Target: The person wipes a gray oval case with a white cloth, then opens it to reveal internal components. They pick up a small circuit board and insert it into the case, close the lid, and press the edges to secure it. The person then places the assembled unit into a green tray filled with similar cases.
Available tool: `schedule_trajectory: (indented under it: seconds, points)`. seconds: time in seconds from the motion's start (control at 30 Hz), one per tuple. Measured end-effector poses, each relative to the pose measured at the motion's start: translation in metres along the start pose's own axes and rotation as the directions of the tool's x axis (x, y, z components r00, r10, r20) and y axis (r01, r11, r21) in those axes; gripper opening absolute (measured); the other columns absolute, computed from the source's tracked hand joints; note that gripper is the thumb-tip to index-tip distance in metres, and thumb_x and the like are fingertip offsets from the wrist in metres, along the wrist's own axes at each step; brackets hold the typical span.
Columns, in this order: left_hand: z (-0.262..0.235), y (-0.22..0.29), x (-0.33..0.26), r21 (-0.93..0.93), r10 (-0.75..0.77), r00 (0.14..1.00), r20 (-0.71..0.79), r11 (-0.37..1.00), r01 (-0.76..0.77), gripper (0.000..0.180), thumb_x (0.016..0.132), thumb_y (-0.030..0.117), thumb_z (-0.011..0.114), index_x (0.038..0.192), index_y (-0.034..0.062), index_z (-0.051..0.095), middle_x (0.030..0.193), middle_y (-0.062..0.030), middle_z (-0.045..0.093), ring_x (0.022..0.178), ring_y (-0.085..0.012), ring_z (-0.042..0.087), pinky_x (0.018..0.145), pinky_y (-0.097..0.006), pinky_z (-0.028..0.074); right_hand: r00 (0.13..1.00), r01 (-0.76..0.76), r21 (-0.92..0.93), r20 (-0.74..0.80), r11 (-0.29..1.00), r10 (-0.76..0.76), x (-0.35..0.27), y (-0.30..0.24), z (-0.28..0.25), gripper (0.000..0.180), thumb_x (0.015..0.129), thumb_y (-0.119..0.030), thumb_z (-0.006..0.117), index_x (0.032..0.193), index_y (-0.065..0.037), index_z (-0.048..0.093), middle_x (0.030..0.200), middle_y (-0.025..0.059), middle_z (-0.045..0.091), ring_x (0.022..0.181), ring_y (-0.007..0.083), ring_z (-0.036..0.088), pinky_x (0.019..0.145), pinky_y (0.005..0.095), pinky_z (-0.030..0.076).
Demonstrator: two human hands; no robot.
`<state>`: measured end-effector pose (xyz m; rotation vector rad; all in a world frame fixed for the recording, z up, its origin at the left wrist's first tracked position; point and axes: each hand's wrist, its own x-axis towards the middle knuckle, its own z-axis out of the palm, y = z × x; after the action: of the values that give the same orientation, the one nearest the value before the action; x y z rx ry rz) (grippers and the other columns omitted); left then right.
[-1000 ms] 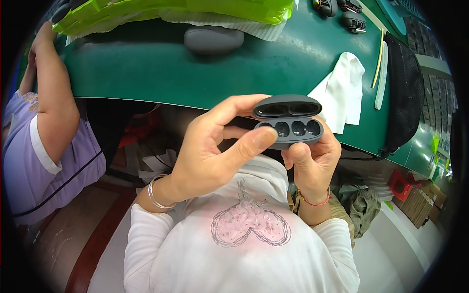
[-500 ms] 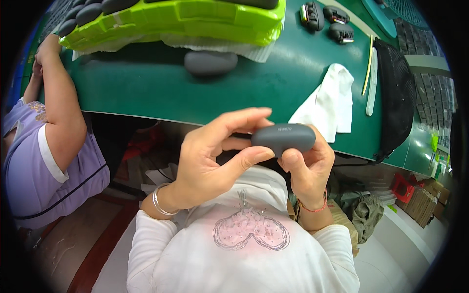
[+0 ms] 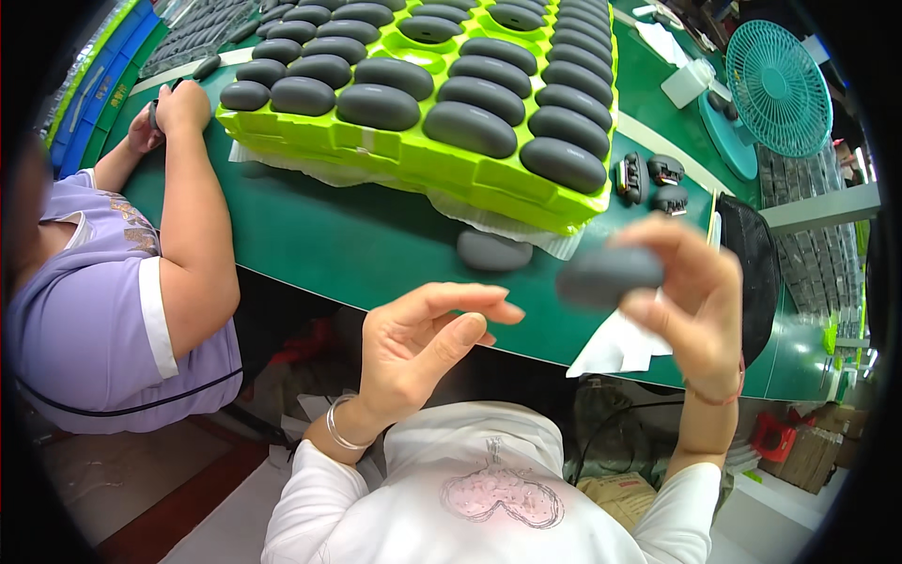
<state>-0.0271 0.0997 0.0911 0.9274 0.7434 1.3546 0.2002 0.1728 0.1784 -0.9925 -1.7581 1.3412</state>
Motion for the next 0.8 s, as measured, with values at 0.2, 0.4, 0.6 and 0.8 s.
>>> schedule_trajectory:
  seconds: [0.2, 0.4, 0.6, 0.8]
  points:
    - [-0.017, -0.004, -0.018, 0.148, -0.099, 0.995, -0.023, 0.984, 0.101, 0.019, 0.095, 0.005, 0.059, 0.112, -0.0013, 0.066, 0.093, -0.0081, 0.070, 0.087, -0.0108, 0.066, 0.073, -0.022, 0.053, 0.907, 0.328, -0.431, -0.104, 0.840, -0.407, 0.153, 0.021, -0.012, 0.030, 0.083, -0.013, 0.071, 0.108, 0.003, 0.065, 0.093, 0.0093, 0.070, 0.086, 0.0152, 0.066, 0.077, 0.0270, 0.051]
    - [-0.017, -0.007, -0.022, 0.283, -0.091, 0.996, 0.007, 0.955, 0.085, 0.018, 0.093, 0.003, 0.061, 0.110, -0.0003, 0.068, 0.089, -0.0080, 0.071, 0.082, -0.0110, 0.068, 0.071, -0.022, 0.053, 0.905, 0.300, -0.690, -0.013, 0.659, -0.426, 0.229, 0.051, -0.021, 0.035, 0.076, -0.019, 0.075, 0.106, -0.002, 0.071, 0.096, 0.0171, 0.072, 0.084, 0.0255, 0.070, 0.079, 0.0341, 0.053]
    - [-0.022, -0.007, -0.026, 0.342, -0.141, 0.989, -0.033, 0.929, 0.144, 0.018, 0.092, 0.002, 0.061, 0.109, 0.0000, 0.068, 0.088, -0.0087, 0.072, 0.080, -0.0121, 0.069, 0.069, -0.022, 0.052, 0.963, 0.238, -0.643, 0.056, 0.728, -0.265, 0.233, 0.049, -0.016, 0.024, 0.084, -0.020, 0.068, 0.099, -0.002, 0.074, 0.086, 0.0166, 0.073, 0.077, 0.0245, 0.070, 0.075, 0.0343, 0.053]
    - [-0.012, -0.011, -0.020, 0.346, -0.156, 0.988, 0.009, 0.927, 0.143, 0.017, 0.093, 0.003, 0.061, 0.107, -0.0012, 0.068, 0.088, -0.0098, 0.072, 0.081, -0.0121, 0.068, 0.069, -0.023, 0.054, 0.927, 0.282, -0.779, 0.070, 0.561, -0.369, 0.255, 0.046, -0.045, 0.024, 0.085, -0.016, 0.066, 0.100, 0.003, 0.071, 0.090, 0.0151, 0.072, 0.081, 0.0224, 0.068, 0.077, 0.0321, 0.052]
